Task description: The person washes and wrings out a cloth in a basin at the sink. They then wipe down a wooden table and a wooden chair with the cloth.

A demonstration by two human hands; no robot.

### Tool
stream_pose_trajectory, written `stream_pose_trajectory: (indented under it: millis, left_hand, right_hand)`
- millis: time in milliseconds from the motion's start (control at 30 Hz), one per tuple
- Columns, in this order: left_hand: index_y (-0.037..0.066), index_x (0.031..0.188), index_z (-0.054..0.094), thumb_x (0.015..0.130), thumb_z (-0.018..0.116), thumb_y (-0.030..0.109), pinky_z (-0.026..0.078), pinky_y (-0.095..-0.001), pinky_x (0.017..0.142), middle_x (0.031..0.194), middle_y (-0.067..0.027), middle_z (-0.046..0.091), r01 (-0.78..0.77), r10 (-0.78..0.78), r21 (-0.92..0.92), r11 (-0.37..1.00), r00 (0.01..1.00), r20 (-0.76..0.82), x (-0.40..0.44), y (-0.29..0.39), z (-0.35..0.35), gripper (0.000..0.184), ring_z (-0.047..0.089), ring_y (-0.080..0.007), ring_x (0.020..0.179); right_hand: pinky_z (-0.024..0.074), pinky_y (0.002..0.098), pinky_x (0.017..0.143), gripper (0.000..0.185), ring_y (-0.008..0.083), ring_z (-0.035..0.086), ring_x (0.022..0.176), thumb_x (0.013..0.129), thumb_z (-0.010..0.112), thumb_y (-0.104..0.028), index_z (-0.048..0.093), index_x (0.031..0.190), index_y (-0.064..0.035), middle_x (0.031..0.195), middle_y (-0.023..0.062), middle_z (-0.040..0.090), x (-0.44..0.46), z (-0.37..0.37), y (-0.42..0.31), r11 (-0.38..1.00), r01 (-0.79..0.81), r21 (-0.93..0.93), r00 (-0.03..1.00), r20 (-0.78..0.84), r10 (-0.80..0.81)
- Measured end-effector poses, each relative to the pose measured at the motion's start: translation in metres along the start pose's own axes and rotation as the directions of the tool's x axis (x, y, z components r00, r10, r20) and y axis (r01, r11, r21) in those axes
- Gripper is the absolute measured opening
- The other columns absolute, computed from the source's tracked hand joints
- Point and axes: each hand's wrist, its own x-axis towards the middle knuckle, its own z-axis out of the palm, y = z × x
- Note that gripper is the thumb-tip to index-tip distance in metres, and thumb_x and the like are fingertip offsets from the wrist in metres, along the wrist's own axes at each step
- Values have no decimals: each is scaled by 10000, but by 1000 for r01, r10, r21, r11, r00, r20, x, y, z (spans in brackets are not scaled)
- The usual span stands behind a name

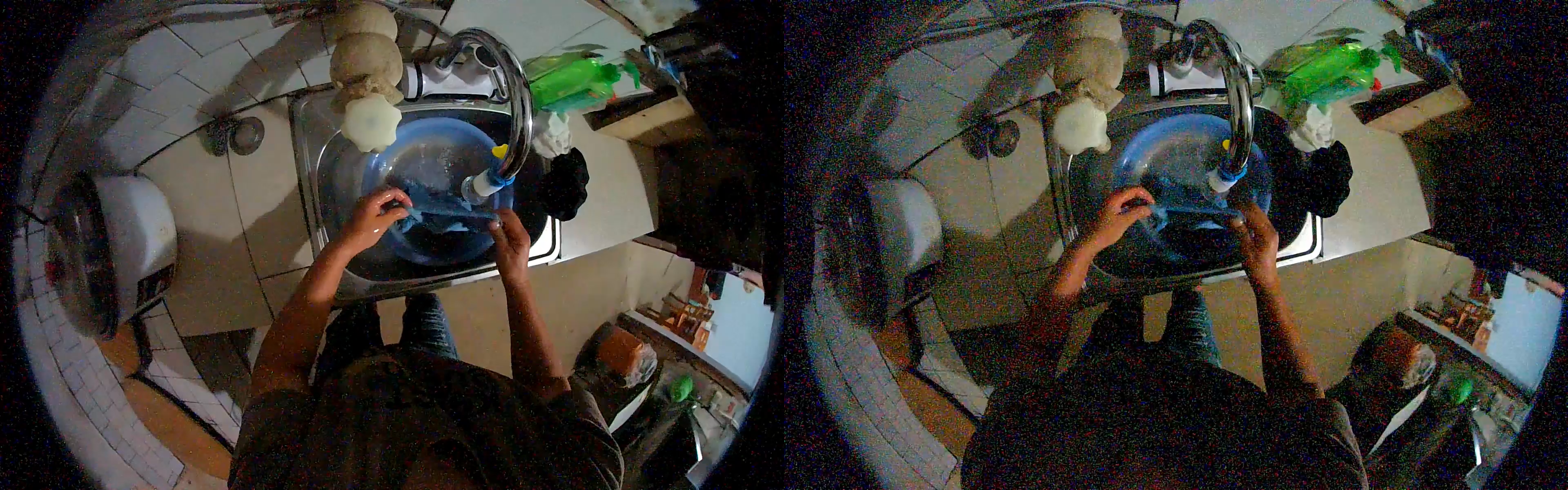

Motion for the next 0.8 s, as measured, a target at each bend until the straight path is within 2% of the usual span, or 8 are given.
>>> stream_pose_trajectory:
  millis: [133, 300, 400, 533, 600, 667, 733, 800]
  left_hand:
    - [49, 972, 572, 854, 578, 96, 455, -261, 733, 907, -41, 580, 47, -76, -176, 983, 984, -164, -12, 4, -13, 126, 562, -146, 847]
    - [78, 973, 513, 861, 534, 123, 439, -246, 720, 890, 4, 495, -45, -249, -630, 776, 895, -371, -22, 16, -20, 122, 508, -108, 829]
    - [84, 937, 516, 819, 523, 97, 404, -234, 680, 867, 20, 476, -56, -198, -508, 860, 880, -432, -16, 24, -27, 119, 453, -80, 768]
    - [78, 908, 534, 752, 505, 48, 364, -221, 660, 846, 17, 476, -179, 17, -342, 923, 904, -427, -1, 46, -33, 162, 433, -68, 746]
    - [74, 925, 540, 734, 521, 34, 379, -251, 696, 871, -8, 495, -139, 55, -201, 970, 925, -377, 9, 52, -30, 196, 459, -105, 784]
    - [70, 942, 546, 716, 537, 20, 394, -281, 731, 895, -34, 513, -104, 81, -56, 993, 944, -320, 19, 46, -22, 232, 485, -141, 822]
    - [74, 975, 556, 678, 576, 3, 390, -365, 821, 1006, -100, 533, -94, 365, 574, 813, 851, -378, 28, 14, -2, 306, 494, -258, 956]
    - [83, 974, 560, 648, 605, 8, 359, -427, 890, 1088, -134, 518, -29, 324, 549, 835, 833, -448, 23, -34, 34, 337, 449, -339, 1050]
  right_hand:
    - [427, 263, 726, 219, 140, 516, 794, 892, 561, -207, 578, 973, -4, 839, 39, 580, -4, -12, -1, 838, -214, 503, 905, -220, 364]
    - [481, 304, 754, 209, 150, 561, 851, 929, 514, -215, 532, 1061, -55, 942, 47, 582, 5, -28, -12, 671, -28, 741, 853, -332, 402]
    - [488, 311, 762, 210, 172, 562, 887, 932, 512, -209, 528, 1083, -65, 978, 67, 581, 10, -33, -21, 725, -5, 688, 802, -430, 414]
    - [479, 345, 813, 222, 233, 553, 941, 918, 527, -158, 540, 1106, -43, 1046, 94, 570, 14, -44, -14, 996, -72, 54, 793, -602, 90]
    - [461, 347, 837, 225, 253, 544, 977, 906, 515, -95, 537, 1117, -20, 1053, 120, 569, 21, -43, -13, 982, -44, 182, 796, -587, 145]
    - [436, 334, 860, 243, 264, 537, 999, 896, 494, -53, 523, 1135, -17, 1056, 152, 565, 29, -43, 23, 993, -114, 17, 900, -422, 110]
    - [412, 338, 882, 310, 291, 546, 1024, 827, 565, -67, 522, 1133, -40, 1076, 187, 559, 35, -37, 42, 928, -232, -291, 965, -185, 184]
    - [363, 388, 995, 445, 359, 471, 1151, 818, 588, -107, 464, 1233, -8, 1244, 224, 489, 38, -24, 63, 716, 69, -695, 997, 67, -32]
